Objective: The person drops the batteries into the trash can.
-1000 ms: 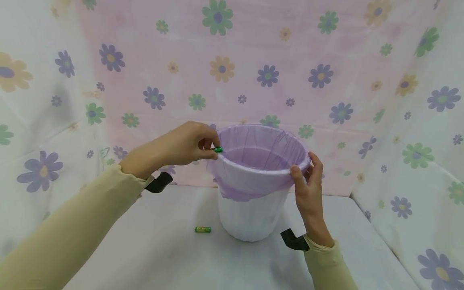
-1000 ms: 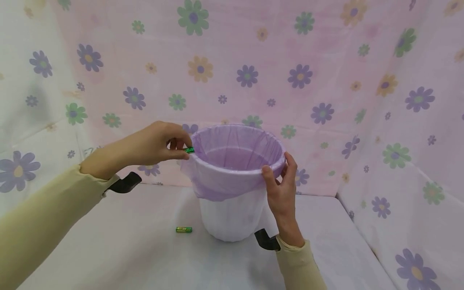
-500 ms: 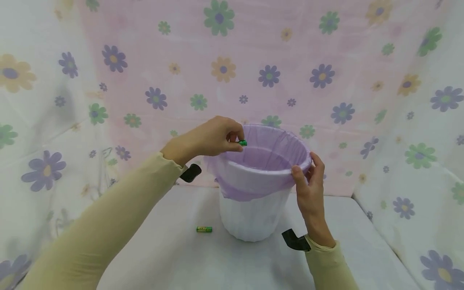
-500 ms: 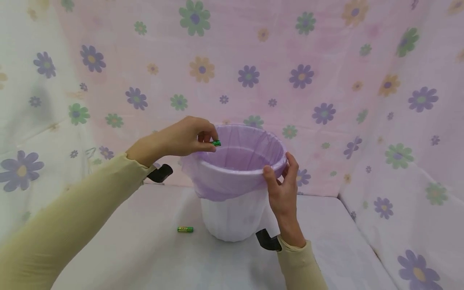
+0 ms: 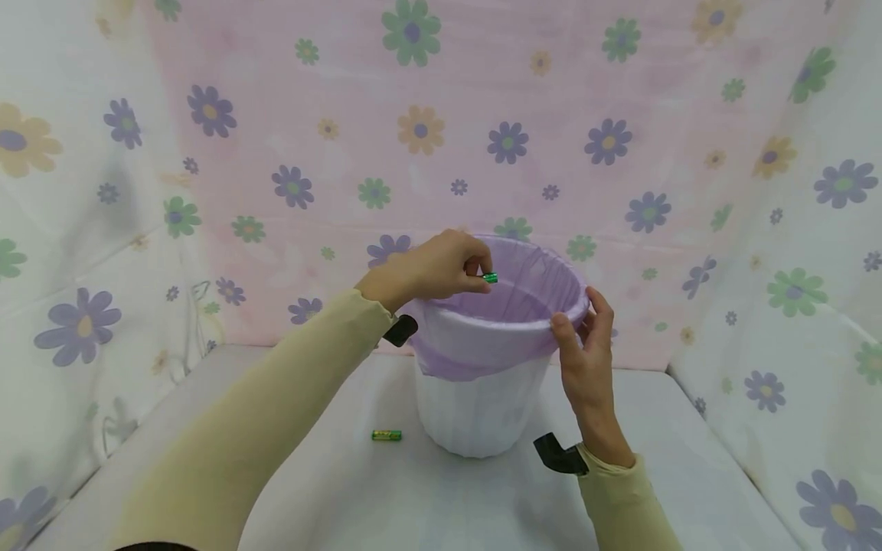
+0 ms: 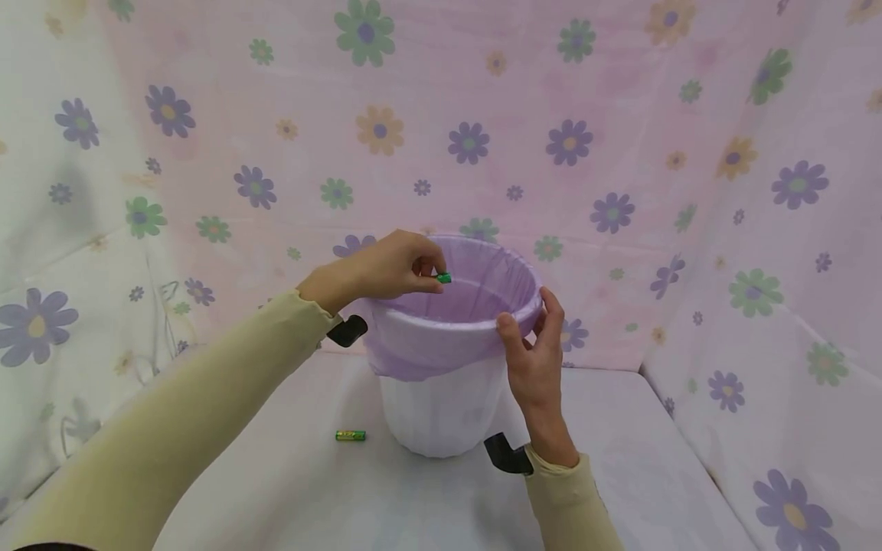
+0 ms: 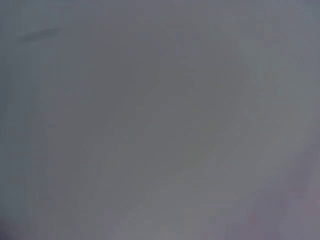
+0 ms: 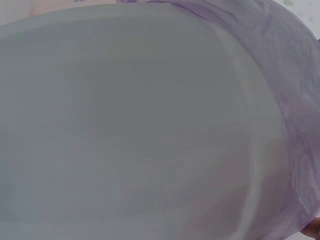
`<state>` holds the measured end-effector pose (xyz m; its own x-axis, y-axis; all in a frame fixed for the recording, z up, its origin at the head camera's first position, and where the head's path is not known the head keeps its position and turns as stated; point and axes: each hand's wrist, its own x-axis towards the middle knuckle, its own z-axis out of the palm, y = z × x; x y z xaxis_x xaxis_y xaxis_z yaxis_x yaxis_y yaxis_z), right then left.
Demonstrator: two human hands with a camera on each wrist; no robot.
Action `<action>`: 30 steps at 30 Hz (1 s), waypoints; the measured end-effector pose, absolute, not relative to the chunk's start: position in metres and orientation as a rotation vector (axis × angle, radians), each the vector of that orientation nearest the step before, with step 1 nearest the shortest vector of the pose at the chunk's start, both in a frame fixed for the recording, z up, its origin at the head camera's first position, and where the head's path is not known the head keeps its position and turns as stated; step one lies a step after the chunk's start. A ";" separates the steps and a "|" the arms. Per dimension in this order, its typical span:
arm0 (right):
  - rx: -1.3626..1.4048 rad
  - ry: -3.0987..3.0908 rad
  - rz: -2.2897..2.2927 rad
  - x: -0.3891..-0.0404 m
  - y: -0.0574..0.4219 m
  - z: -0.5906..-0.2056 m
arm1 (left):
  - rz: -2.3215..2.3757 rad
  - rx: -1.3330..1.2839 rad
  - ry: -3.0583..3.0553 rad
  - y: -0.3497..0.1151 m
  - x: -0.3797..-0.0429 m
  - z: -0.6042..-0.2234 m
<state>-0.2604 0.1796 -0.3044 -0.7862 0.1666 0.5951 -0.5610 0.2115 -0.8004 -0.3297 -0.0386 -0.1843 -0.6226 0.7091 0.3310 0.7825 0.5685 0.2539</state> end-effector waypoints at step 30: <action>0.339 -1.944 1.626 -0.261 0.180 -0.304 | -0.515 -1.182 -2.702 -0.028 -0.344 -0.198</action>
